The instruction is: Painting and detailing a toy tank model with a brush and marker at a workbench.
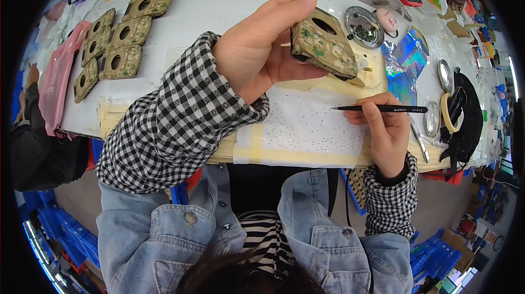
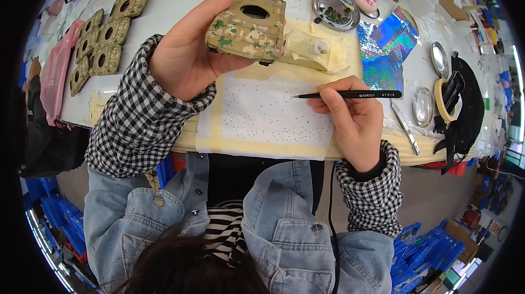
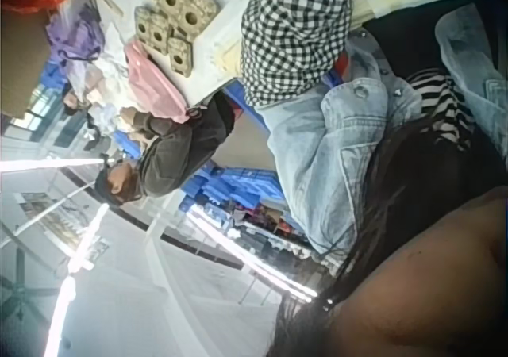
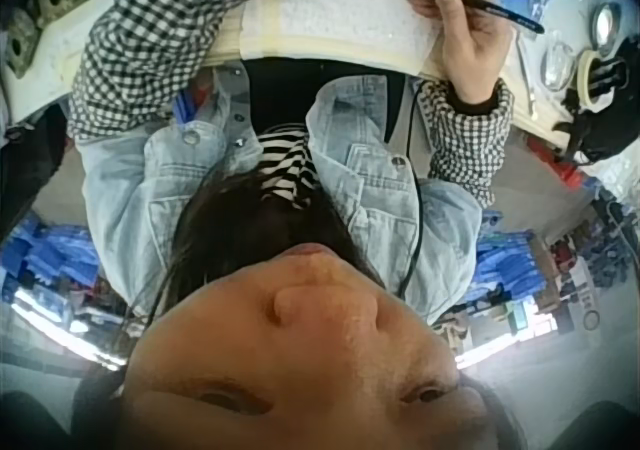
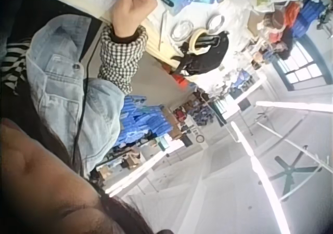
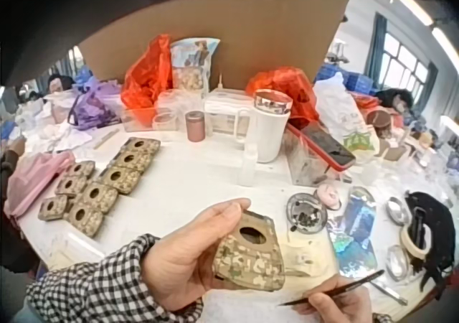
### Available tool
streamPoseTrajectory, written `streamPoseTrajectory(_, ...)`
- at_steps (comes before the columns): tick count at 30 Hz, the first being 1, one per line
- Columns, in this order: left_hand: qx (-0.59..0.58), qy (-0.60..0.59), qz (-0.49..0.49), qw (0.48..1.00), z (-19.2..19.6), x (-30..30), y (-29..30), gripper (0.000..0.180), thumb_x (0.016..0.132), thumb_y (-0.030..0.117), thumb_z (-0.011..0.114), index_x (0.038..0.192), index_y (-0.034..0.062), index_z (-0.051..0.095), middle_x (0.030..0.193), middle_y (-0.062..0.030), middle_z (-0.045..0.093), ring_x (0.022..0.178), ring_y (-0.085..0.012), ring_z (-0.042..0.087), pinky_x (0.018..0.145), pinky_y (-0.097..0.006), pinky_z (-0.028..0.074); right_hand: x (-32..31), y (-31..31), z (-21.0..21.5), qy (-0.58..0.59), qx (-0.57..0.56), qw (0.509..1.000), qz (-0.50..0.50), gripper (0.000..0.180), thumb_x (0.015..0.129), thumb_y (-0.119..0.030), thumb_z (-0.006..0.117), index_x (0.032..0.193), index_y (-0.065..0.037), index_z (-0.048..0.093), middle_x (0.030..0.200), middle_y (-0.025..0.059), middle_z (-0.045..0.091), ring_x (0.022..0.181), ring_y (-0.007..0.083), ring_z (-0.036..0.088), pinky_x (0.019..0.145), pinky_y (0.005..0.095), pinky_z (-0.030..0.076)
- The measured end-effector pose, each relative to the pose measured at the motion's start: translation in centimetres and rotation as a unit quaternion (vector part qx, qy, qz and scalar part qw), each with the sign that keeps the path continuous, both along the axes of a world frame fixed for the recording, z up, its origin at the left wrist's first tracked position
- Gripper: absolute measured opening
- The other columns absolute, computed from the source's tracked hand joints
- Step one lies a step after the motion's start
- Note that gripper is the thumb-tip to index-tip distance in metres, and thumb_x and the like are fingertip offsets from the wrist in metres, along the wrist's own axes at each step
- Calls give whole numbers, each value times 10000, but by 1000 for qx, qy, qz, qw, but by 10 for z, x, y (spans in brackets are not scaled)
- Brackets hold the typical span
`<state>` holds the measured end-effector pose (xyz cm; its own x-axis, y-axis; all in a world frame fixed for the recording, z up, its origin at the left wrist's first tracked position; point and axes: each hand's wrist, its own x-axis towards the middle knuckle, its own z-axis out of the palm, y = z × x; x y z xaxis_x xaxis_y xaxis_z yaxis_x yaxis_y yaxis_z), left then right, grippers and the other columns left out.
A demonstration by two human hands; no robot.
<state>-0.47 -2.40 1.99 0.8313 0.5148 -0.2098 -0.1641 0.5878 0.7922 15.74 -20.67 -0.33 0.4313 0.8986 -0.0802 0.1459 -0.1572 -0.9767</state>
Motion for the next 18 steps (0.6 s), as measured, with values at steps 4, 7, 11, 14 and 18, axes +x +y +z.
streamPoseTrajectory(4,2,0,3,1000,2,0,-1,469,959,394,431,1323,99,420,1176,-122,574,1042,-209,615,824,-280,566,1,0,1,-3,-3,1000,6,143,931,-93,541,949,48,554,856,88,622,790,143,652,719,233,523)
streamPoseTrajectory(7,1,0,3,1000,2,0,-1,470,958,393,433,1323,99,421,1176,-123,576,1044,-210,614,825,-282,566,1,0,0,1,1,1000,4,145,931,-94,542,952,49,555,857,89,622,789,144,652,718,234,525)
streamPoseTrajectory(11,1,-1,0,1000,1,1,-1,465,959,390,432,1322,99,423,1174,-125,578,1043,-211,614,821,-286,568,1,0,1,-2,3,1000,1,147,931,-95,542,952,49,556,861,91,622,788,145,652,715,237,526)
streamPoseTrajectory(14,-6,0,0,1000,0,1,0,461,962,385,428,1324,100,424,1172,-128,579,1042,-213,615,816,-285,570,1,0,0,-7,-1,1000,2,147,931,-96,543,950,50,556,860,91,621,786,145,651,714,236,525)
streamPoseTrajectory(18,-3,4,3,1000,2,0,-1,459,963,382,424,1326,100,424,1171,-128,580,1040,-210,616,812,-279,571,0,0,1,-7,1,1000,4,145,931,-94,543,945,50,557,846,87,622,786,142,650,712,235,523)
